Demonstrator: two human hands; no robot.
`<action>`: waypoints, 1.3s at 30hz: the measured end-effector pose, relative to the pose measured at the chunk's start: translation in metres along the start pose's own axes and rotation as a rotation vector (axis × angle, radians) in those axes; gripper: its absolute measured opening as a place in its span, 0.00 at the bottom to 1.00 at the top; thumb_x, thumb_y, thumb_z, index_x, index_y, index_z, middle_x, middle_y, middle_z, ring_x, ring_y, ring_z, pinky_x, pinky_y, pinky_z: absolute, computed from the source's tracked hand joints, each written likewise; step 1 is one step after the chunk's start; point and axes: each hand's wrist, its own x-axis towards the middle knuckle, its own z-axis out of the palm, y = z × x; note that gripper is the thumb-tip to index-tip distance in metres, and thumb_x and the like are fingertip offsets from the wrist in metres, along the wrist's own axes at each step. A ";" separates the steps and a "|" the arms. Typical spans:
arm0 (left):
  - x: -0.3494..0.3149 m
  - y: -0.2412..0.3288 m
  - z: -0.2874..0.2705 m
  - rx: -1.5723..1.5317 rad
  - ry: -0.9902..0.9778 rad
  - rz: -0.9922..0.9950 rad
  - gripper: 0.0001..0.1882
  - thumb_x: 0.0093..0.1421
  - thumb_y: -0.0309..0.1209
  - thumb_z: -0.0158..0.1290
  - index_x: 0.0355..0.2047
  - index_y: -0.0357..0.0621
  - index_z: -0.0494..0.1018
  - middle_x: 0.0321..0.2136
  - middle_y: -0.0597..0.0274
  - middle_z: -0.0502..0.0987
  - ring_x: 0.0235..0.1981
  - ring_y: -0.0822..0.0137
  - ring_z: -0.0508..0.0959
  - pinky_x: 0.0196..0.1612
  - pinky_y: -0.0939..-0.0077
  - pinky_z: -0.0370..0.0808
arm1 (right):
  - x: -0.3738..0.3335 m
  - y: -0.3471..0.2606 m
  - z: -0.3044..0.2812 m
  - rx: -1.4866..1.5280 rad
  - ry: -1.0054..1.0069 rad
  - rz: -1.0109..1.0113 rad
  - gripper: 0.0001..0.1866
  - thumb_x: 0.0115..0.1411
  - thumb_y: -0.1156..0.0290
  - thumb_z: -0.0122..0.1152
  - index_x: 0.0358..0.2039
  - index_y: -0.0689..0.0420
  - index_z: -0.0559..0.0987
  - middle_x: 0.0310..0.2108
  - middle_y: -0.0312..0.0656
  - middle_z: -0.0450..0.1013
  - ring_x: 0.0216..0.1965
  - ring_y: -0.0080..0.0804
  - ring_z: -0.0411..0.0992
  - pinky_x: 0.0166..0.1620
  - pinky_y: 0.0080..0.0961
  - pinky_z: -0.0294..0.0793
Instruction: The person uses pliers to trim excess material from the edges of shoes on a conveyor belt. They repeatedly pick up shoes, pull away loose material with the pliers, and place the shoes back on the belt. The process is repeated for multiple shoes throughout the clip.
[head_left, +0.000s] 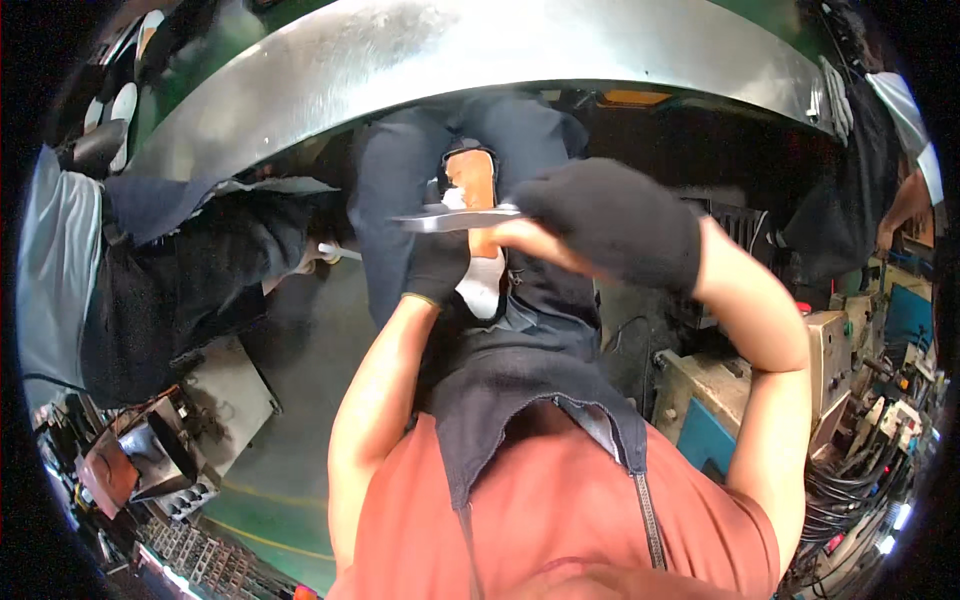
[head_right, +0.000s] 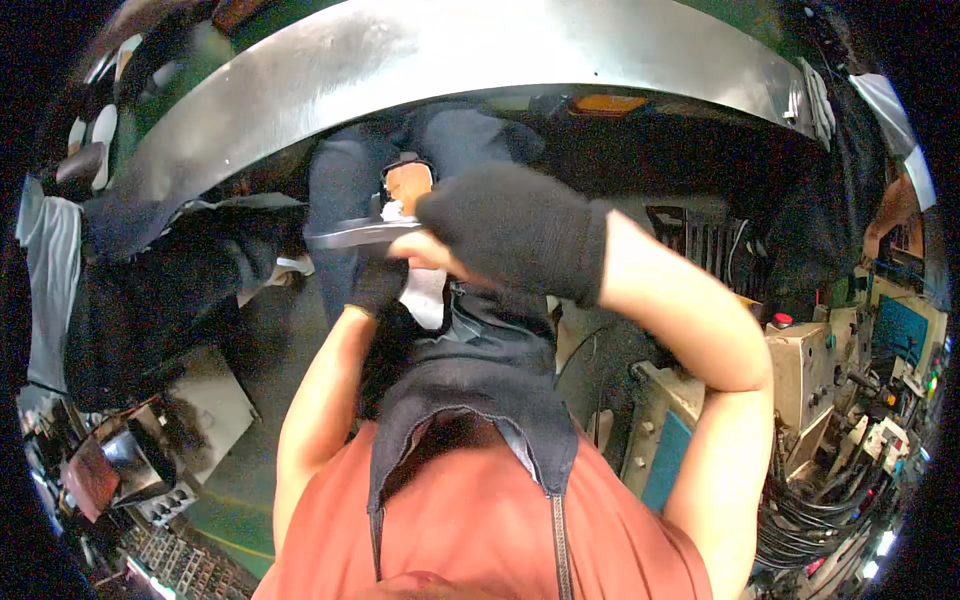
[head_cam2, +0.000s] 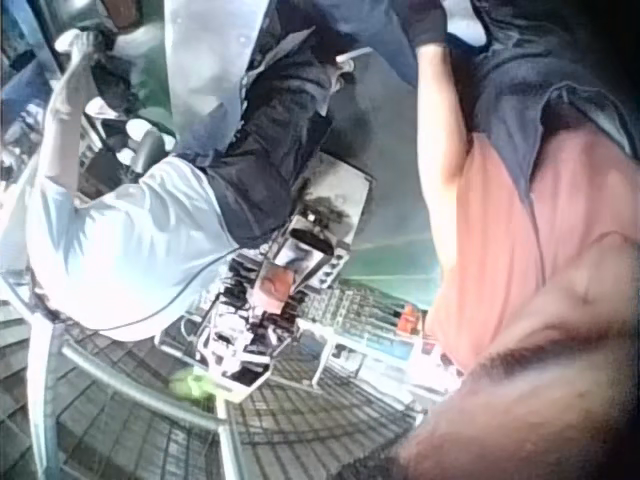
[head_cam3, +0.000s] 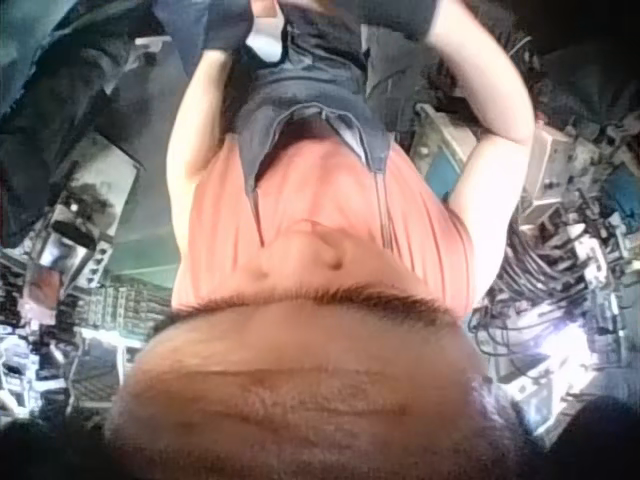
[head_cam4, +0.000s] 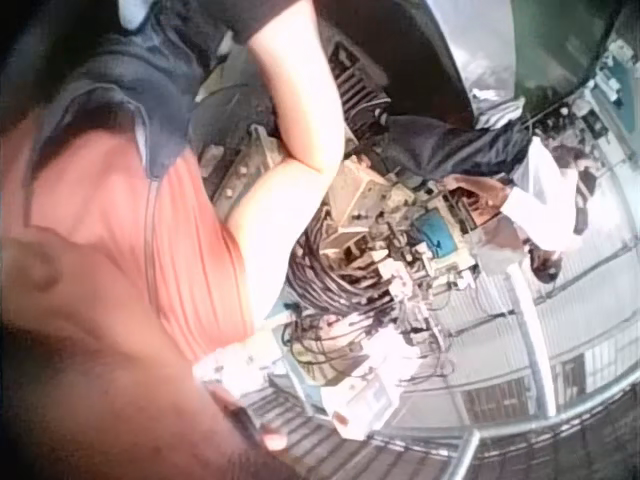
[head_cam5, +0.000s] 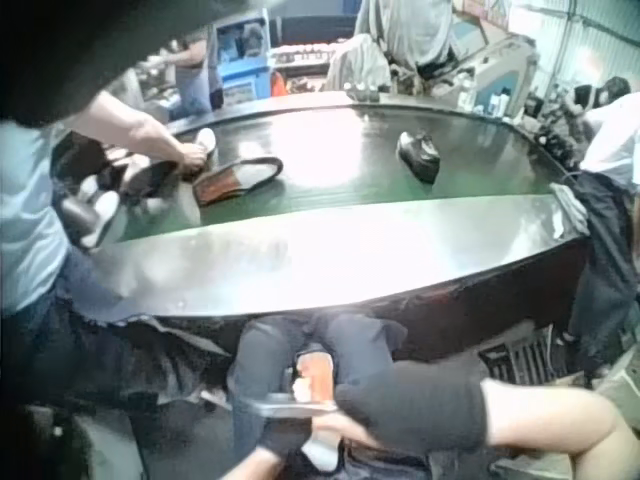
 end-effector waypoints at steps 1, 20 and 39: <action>-0.015 -0.038 0.009 0.054 0.023 0.052 0.14 0.63 0.33 0.47 0.44 0.37 0.71 0.43 0.48 0.75 0.46 0.57 0.74 0.49 0.61 0.71 | 0.001 -0.001 0.018 0.189 0.057 -0.036 0.19 0.63 0.55 0.53 0.35 0.61 0.76 0.29 0.53 0.72 0.30 0.50 0.73 0.32 0.37 0.70; -0.075 0.083 0.010 -0.578 -0.043 -0.278 0.19 0.66 0.39 0.43 0.51 0.40 0.65 0.44 0.51 0.75 0.44 0.58 0.76 0.47 0.67 0.72 | -0.028 -0.001 0.079 0.502 -0.013 0.146 0.23 0.65 0.51 0.46 0.39 0.61 0.77 0.33 0.57 0.74 0.34 0.51 0.75 0.38 0.37 0.72; -0.081 0.116 -0.050 -0.275 -0.120 -0.086 0.31 0.54 0.37 0.60 0.55 0.37 0.65 0.49 0.43 0.72 0.51 0.51 0.73 0.56 0.64 0.67 | -0.079 0.018 0.097 0.416 -0.338 0.481 0.20 0.65 0.55 0.50 0.37 0.62 0.77 0.31 0.54 0.75 0.31 0.45 0.74 0.36 0.35 0.71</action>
